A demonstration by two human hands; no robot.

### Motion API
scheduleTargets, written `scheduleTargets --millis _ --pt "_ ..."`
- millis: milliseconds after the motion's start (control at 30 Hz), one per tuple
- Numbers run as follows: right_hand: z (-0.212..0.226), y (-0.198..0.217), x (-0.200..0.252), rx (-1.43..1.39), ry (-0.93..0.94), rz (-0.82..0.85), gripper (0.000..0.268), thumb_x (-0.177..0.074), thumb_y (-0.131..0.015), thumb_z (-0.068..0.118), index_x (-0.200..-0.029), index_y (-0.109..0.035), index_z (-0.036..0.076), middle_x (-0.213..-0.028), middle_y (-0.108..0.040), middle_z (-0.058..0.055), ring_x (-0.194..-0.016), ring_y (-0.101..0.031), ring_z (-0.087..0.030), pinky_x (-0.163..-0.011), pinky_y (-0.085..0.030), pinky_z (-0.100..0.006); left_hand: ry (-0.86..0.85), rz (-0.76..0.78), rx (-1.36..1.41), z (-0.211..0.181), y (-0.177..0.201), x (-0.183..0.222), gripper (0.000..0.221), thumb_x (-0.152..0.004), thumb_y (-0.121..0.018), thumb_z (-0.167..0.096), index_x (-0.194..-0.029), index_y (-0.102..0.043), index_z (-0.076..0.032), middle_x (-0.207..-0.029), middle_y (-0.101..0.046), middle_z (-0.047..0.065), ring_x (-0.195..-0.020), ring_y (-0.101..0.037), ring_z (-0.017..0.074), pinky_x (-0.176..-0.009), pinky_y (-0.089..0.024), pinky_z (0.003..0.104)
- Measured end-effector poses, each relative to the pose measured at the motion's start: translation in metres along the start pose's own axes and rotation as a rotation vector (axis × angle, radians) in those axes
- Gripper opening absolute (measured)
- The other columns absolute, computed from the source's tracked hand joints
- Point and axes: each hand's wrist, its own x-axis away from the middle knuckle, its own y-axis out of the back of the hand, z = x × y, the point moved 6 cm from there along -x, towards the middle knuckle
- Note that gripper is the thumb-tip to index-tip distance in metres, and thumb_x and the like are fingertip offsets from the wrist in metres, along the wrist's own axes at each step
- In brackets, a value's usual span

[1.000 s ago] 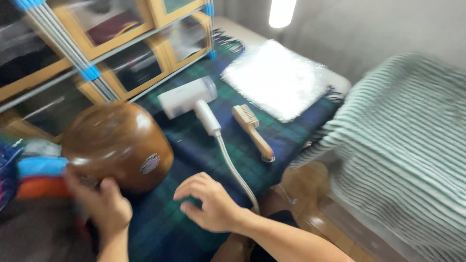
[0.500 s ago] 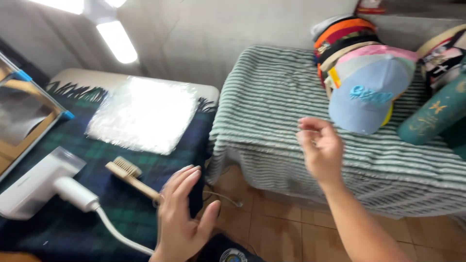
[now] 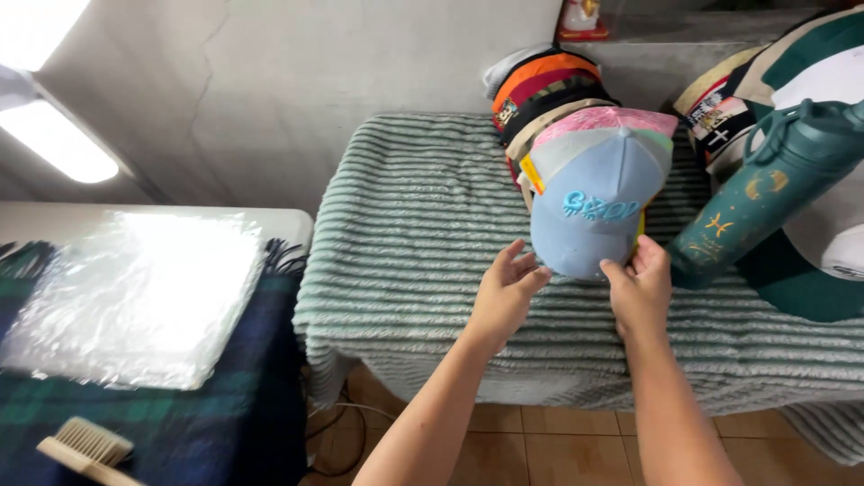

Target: The person is using a handheld steamer and a brush to clean and reshape various baseball caps on a wooden head form.

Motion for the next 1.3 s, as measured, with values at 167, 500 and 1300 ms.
scheduleTargets --millis 167,500,1300 --pt "0.010 0.002 0.001 0.011 -0.112 -0.020 0.074 -0.083 -0.080 0.008 -0.149 -0.047 0.003 -0.155 -0.039 -0.030 -0.142 -0.042 -0.038 -0.115 -0.043 -0.043 0.121 -0.034 0.148 0.010 -0.013 -0.034 0.087 -0.094 -0.066 -0.015 -0.161 -0.016 0.008 -0.158 -0.028 0.041 -0.146 -0.037 0.0477 -0.114 -0.043 0.052" --pt "-0.008 0.012 -0.018 -0.092 -0.227 0.053 0.078 -0.085 -0.084 0.009 -0.152 -0.044 0.007 -0.148 -0.041 -0.029 -0.128 -0.051 -0.031 -0.091 -0.051 -0.040 0.217 -0.013 0.216 0.022 -0.011 -0.047 0.086 -0.092 -0.068 -0.030 -0.162 -0.027 -0.003 -0.130 -0.042 0.016 -0.116 -0.047 0.0223 -0.087 -0.041 0.030" --pt "0.160 -0.080 0.204 -0.370 0.352 0.809 0.081 -0.079 -0.069 0.039 -0.149 -0.040 0.011 -0.161 -0.026 -0.019 -0.151 -0.030 -0.032 -0.112 -0.044 -0.051 -0.286 -0.051 0.682 -0.085 0.146 0.164 0.033 -0.096 -0.069 -0.003 -0.126 -0.054 0.000 -0.110 -0.070 0.012 -0.076 -0.074 0.0186 -0.068 -0.068 0.031"
